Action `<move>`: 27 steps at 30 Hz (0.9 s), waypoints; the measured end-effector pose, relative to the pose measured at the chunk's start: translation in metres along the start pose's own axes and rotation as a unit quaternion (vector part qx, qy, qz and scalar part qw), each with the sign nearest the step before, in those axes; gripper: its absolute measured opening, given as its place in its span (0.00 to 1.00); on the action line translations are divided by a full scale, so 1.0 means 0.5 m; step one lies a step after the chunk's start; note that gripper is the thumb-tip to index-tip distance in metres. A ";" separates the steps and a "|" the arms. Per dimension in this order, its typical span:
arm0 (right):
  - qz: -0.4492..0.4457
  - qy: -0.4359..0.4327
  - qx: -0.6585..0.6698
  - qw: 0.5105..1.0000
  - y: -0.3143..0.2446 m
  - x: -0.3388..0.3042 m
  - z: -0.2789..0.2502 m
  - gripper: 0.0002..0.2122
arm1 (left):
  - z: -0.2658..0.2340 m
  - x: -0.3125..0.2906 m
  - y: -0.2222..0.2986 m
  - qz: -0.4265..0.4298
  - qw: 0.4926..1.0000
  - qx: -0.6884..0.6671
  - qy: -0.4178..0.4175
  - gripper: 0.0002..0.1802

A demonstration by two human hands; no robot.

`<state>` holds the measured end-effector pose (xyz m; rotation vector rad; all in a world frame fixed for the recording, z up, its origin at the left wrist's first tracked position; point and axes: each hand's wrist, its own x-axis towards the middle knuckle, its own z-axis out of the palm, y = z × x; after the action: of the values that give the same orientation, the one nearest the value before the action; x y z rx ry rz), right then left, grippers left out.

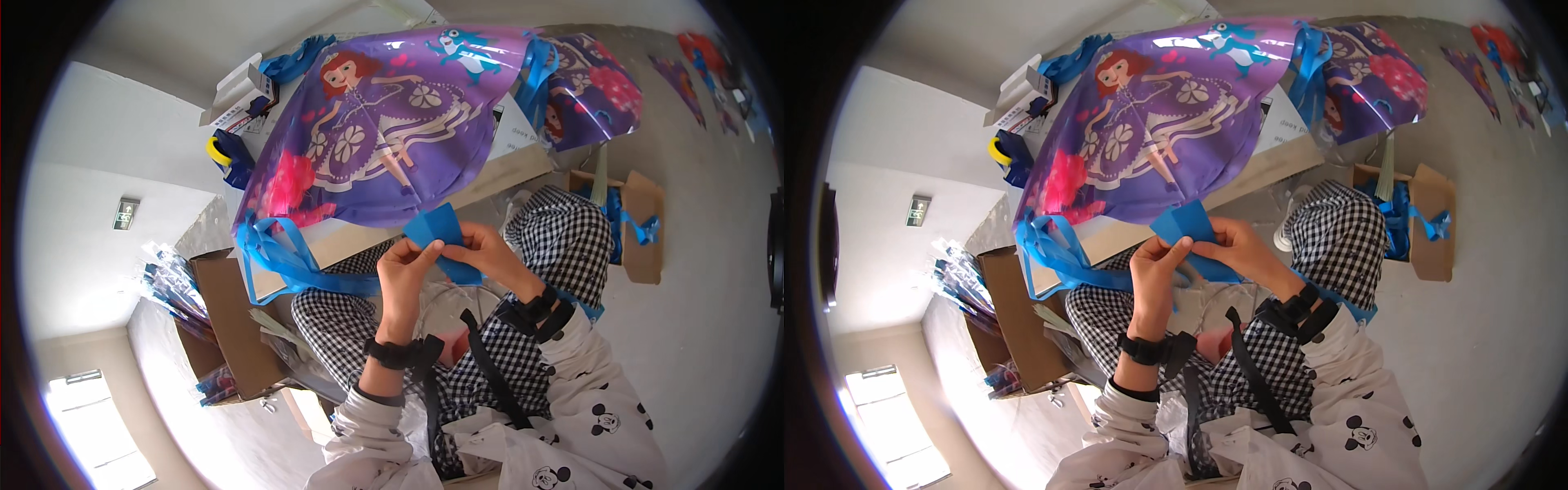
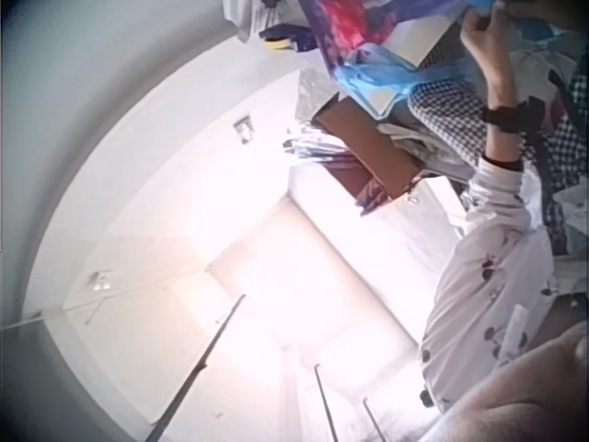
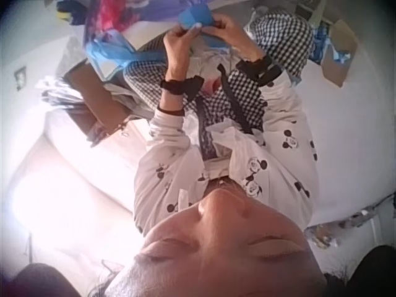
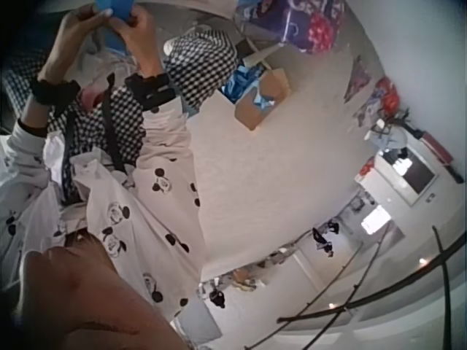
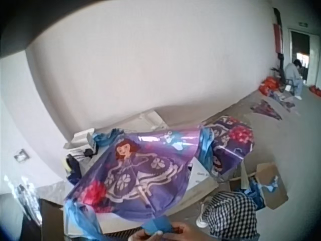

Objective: Attaching blue ribbons to a character-themed kite in a workshop environment.

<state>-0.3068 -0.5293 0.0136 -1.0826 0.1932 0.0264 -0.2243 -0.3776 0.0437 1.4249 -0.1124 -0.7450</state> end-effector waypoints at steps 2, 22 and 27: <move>0.000 0.020 0.013 1.000 -0.001 0.001 0.007 0.13 | -0.007 -0.002 -0.005 -0.006 1.000 -0.021 0.004 0.06; -0.067 0.036 0.371 0.926 0.008 0.003 -0.082 0.10 | -0.041 0.029 -0.022 0.047 0.996 -0.065 0.049 0.06; 0.053 0.132 0.124 0.982 0.021 0.012 -0.046 0.13 | -0.013 0.032 -0.044 0.040 0.997 0.041 0.057 0.07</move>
<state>-0.3053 -0.5451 -0.0072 -0.8230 0.4807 -0.0457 -0.2175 -0.3797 0.0167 1.5297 -0.1116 -0.5986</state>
